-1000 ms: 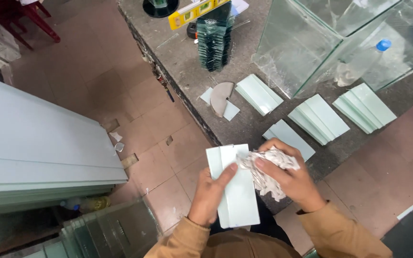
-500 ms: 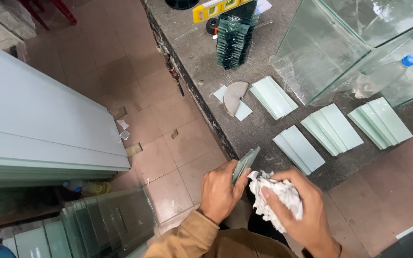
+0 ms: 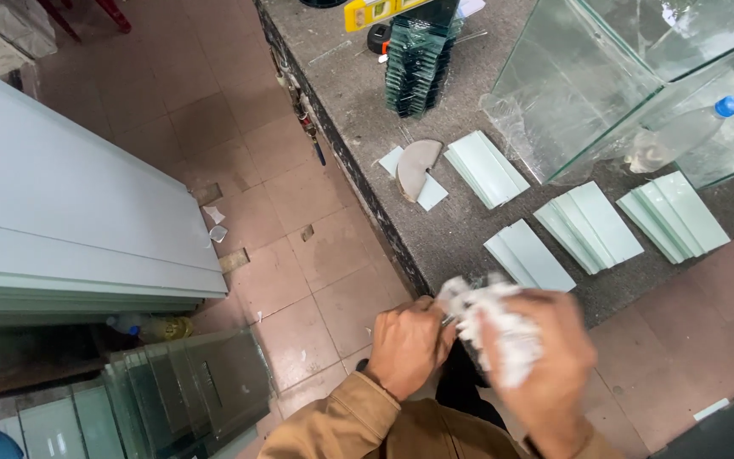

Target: Cleaning small rectangular glass plates using a cloth and arranging them on a workbench for assembly.

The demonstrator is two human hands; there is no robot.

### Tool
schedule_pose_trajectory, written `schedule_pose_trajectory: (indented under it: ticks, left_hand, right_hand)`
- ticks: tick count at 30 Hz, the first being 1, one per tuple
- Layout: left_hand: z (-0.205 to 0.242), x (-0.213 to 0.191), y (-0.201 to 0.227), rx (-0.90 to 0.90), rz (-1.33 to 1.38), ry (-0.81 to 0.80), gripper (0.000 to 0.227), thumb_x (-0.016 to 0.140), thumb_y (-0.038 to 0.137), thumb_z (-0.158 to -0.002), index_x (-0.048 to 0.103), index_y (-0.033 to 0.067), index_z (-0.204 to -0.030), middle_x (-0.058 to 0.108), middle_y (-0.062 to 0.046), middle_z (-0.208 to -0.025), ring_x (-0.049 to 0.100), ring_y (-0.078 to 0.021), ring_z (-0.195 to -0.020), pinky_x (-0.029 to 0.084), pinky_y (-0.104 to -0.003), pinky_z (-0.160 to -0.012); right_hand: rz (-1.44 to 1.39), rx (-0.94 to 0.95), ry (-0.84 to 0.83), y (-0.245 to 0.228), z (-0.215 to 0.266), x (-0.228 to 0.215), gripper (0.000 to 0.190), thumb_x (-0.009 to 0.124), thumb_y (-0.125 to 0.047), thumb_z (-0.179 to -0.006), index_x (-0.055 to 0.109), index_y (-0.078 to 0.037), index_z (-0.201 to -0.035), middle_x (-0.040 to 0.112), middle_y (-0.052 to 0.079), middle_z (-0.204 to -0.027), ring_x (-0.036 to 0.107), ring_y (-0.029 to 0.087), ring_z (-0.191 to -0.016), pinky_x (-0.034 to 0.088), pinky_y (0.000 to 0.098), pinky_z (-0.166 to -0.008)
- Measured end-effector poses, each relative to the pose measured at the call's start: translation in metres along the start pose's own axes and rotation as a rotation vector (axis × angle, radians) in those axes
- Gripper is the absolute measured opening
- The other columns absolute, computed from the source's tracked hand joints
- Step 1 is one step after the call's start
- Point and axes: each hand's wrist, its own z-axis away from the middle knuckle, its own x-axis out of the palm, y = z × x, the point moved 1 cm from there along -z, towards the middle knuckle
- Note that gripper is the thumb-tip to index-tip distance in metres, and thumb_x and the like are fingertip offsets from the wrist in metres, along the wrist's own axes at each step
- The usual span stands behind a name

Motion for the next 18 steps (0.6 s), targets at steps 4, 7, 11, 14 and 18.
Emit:
schedule_pose_trajectory:
  ticks: [4,7,11,14,18]
  left_hand:
    - [-0.003,0.002,-0.014,-0.331,0.439,0.038,0.047,0.069,0.053,-0.107,0.079,0.0131,-0.085,0.077,-0.002,-0.068,0.068,-0.0173,-0.051,0.055,-0.037,-0.049]
    - [-0.011,-0.029,-0.007,-0.683,1.052,-0.018,0.048,0.082,0.044,-0.091,0.089,0.0069,-0.121,0.092,-0.007,-0.109,0.085,-0.0155,-0.092,0.071,-0.033,-0.076]
    - [-0.016,-0.035,-0.002,-0.812,1.414,0.05,0.047,0.083,0.03,-0.093,0.081,-0.0023,-0.127,0.088,-0.018,-0.114,0.083,-0.0265,-0.093,0.071,-0.042,-0.08]
    - [-0.018,-0.034,0.001,-0.997,1.522,0.126,0.054,0.083,0.036,-0.091,0.075,0.0026,-0.133,0.084,-0.016,-0.111,0.078,-0.026,-0.089,0.068,-0.044,-0.076]
    - [-0.014,-0.021,0.0,-0.957,1.524,0.218,0.047,0.082,0.03,-0.094,0.079,-0.0005,-0.129,0.086,-0.016,-0.111,0.078,-0.0236,-0.089,0.066,-0.04,-0.077]
  right_hand:
    - [-0.046,0.403,0.102,0.026,-0.008,-0.026,0.034,0.087,-0.016,-0.098,0.071,-0.003,-0.124,0.079,0.014,-0.113,0.075,0.022,-0.088,0.058,0.0325,-0.068]
    - [-0.115,0.504,0.068,0.03,-0.017,-0.03,0.023,0.081,-0.02,-0.103,0.071,-0.005,-0.117,0.076,0.008,-0.119,0.069,0.023,-0.113,0.051,0.0376,-0.105]
    - [-0.384,0.737,0.062,0.064,0.005,-0.013,0.018,0.083,-0.012,-0.101,0.073,-0.007,-0.115,0.074,0.008,-0.082,0.067,0.017,-0.065,0.05,0.0323,-0.054]
    - [-0.742,0.7,-0.047,0.084,0.01,0.007,0.016,0.078,-0.005,-0.098,0.075,-0.008,-0.113,0.083,0.013,-0.092,0.082,0.025,-0.071,0.068,0.0385,-0.052]
    - [-0.669,0.65,-0.165,0.052,0.001,0.029,0.014,0.084,-0.013,-0.094,0.075,-0.011,-0.104,0.077,0.007,-0.088,0.074,0.021,-0.078,0.063,0.0375,-0.066]
